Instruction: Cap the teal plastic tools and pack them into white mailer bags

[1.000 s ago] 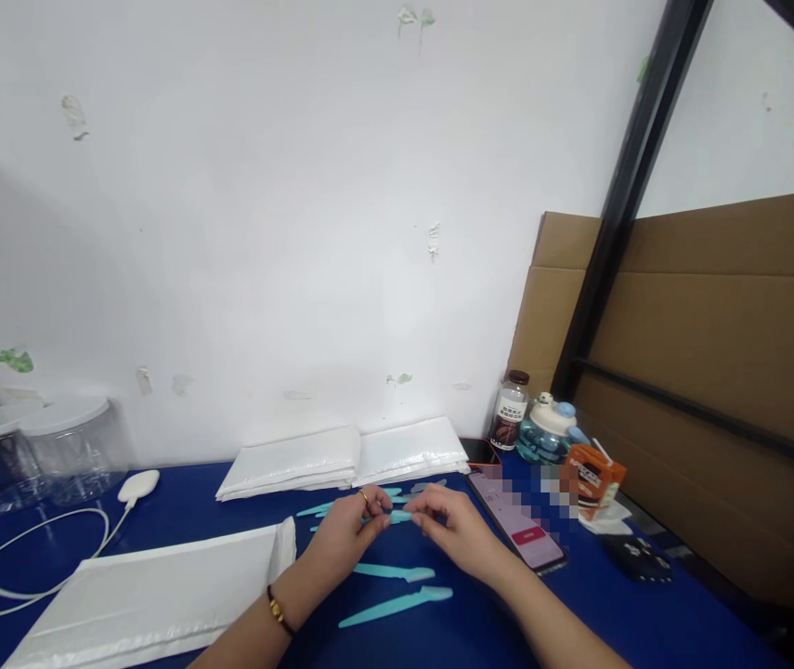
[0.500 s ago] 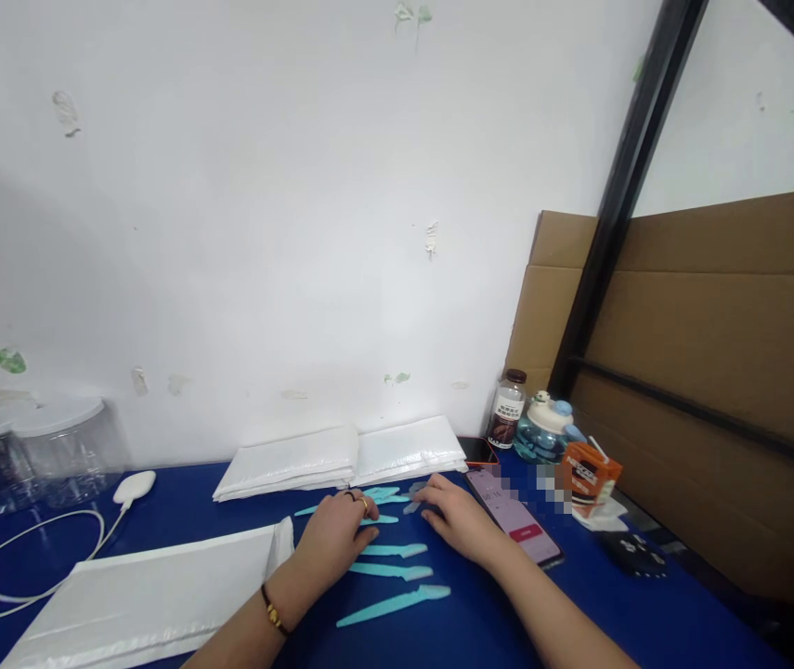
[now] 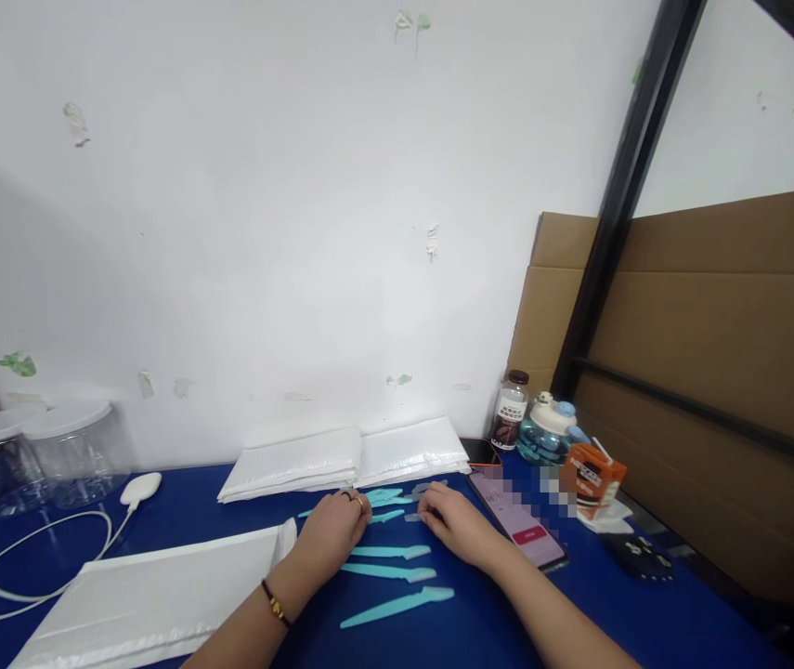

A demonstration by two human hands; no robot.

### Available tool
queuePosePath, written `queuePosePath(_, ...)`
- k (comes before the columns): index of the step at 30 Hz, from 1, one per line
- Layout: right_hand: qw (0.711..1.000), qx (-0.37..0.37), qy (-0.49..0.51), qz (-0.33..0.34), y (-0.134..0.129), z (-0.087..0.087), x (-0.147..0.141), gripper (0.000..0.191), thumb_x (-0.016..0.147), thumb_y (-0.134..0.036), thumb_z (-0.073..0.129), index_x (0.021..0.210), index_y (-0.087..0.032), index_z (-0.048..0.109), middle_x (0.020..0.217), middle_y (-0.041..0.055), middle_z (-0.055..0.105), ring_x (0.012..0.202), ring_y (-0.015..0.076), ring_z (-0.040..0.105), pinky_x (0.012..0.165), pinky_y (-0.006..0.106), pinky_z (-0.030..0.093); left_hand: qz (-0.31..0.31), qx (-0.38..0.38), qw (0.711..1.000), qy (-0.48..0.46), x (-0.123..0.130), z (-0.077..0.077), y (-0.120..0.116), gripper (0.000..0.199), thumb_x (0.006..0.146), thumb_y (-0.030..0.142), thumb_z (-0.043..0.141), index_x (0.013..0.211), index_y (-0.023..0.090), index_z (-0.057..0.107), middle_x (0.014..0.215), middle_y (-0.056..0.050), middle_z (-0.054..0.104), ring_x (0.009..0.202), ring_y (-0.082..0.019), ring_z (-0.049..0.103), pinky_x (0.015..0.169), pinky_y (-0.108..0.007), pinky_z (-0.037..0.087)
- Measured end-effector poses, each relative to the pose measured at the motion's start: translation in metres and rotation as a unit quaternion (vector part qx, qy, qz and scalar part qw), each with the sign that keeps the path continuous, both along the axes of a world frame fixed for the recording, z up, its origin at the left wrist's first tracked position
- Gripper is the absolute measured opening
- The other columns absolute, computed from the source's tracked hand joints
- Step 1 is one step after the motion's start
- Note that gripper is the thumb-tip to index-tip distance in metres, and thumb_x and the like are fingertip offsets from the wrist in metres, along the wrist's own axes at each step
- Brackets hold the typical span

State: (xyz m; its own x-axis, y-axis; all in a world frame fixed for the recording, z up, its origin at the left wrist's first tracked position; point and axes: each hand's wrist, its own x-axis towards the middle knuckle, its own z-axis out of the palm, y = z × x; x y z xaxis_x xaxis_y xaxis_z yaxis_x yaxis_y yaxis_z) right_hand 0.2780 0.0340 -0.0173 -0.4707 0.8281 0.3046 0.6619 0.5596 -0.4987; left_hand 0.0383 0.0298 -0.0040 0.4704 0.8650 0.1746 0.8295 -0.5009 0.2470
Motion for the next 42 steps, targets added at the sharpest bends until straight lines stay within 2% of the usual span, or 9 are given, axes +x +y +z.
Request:
queuePosePath(4, 0.999, 0.001, 0.044, -0.006, -0.005, 0.009, 0.0, 0.015, 0.086, -0.019, 0.041, 0.08, -0.019, 0.055, 0.082, 0.0033, 0.059, 0.077, 0.0161, 0.054, 0.072, 0.027, 0.042, 0.026, -0.046, 0.994, -0.094, 0.001, 0.004, -0.005, 0.029, 0.093, 0.031, 0.022, 0.086, 0.019, 0.048, 0.074, -0.003, 0.057, 0.068, -0.015, 0.054, 0.065, -0.025, 0.037)
queuePosePath(8, 0.996, -0.006, 0.084, -0.024, -0.011, 0.02, -0.002, 0.017, 0.087, -0.026, 0.041, 0.081, -0.019, 0.055, 0.078, 0.0024, 0.06, 0.072, 0.0158, 0.055, 0.067, 0.026, 0.041, -0.019, -0.071, 0.985, -0.158, 0.001, 0.011, -0.01, 0.031, 0.093, 0.04, 0.023, 0.083, 0.021, 0.046, 0.074, 0.0, 0.054, 0.068, -0.014, 0.051, 0.065, -0.023, 0.037)
queuePosePath(11, 0.992, -0.017, 0.121, -0.038, -0.012, 0.021, -0.003, 0.018, 0.086, -0.03, 0.044, 0.079, -0.019, 0.057, 0.073, 0.0013, 0.059, 0.066, 0.0145, 0.053, 0.062, 0.024, 0.04, -0.049, -0.09, 0.984, -0.145, 0.001, 0.016, -0.011, 0.033, 0.092, 0.041, 0.025, 0.076, 0.021, 0.045, 0.069, 0.002, 0.05, 0.064, -0.012, 0.046, 0.061, -0.022, 0.035)
queuePosePath(15, 0.984, -0.047, 0.168, -0.037, -0.011, 0.018, -0.003, 0.022, 0.086, -0.033, 0.045, 0.08, -0.017, 0.059, 0.068, 0.0, 0.056, 0.062, 0.0131, 0.051, 0.057, 0.023, 0.039, -0.046, -0.103, 0.985, -0.129, 0.002, 0.017, -0.01, 0.035, 0.091, 0.04, 0.024, 0.072, 0.02, 0.045, 0.066, 0.002, 0.048, 0.06, -0.012, 0.043, 0.058, -0.021, 0.033)
queuePosePath(21, 0.98, -0.042, 0.194, -0.008, -0.014, 0.021, -0.006, 0.018, 0.084, -0.03, 0.049, 0.084, -0.017, 0.062, 0.073, 0.0019, 0.06, 0.068, 0.0143, 0.054, 0.064, 0.025, 0.042, -0.052, -0.111, 0.982, -0.145, 0.002, 0.016, -0.01, 0.039, 0.091, 0.041, 0.023, 0.076, 0.019, 0.051, 0.068, 0.001, 0.051, 0.063, -0.012, 0.045, 0.061, -0.022, 0.034)
queuePosePath(32, 0.954, -0.09, 0.285, -0.005, -0.011, 0.013, -0.006, 0.014, 0.077, -0.029, 0.061, 0.083, -0.016, 0.062, 0.076, 0.0021, 0.062, 0.07, 0.014, 0.056, 0.067, 0.025, 0.045, -0.049, -0.148, 0.971, -0.18, 0.003, 0.014, -0.008, 0.042, 0.091, 0.043, 0.025, 0.077, 0.018, 0.055, 0.062, 0.004, 0.042, 0.059, -0.01, 0.04, 0.058, -0.021, 0.032)
queuePosePath(38, 0.94, -0.158, 0.301, 0.024, -0.014, 0.01, -0.014, 0.017, 0.073, -0.03, 0.065, 0.08, -0.015, 0.064, 0.071, 0.003, 0.065, 0.067, 0.0146, 0.06, 0.064, 0.025, 0.046, -0.074, -0.172, 0.963, -0.191, 0.007, 0.009, -0.011, 0.039, 0.091, 0.043, 0.027, 0.078, 0.019, 0.055, 0.061, 0.005, 0.041, 0.058, -0.009, 0.038, 0.056, -0.02, 0.031)
queuePosePath(42, 0.937, -0.229, 0.263, 0.036, -0.014, 0.008, -0.009, 0.019, 0.069, -0.031, 0.068, 0.077, -0.014, 0.066, 0.063, 0.0023, 0.064, 0.059, 0.0133, 0.059, 0.058, 0.024, 0.045, -0.082, -0.174, 0.969, -0.156, 0.012, 0.006, -0.014, 0.037, 0.09, 0.042, 0.029, 0.078, 0.019, 0.055, 0.062, 0.004, 0.049, 0.057, -0.009, 0.041, 0.055, -0.02, 0.031)
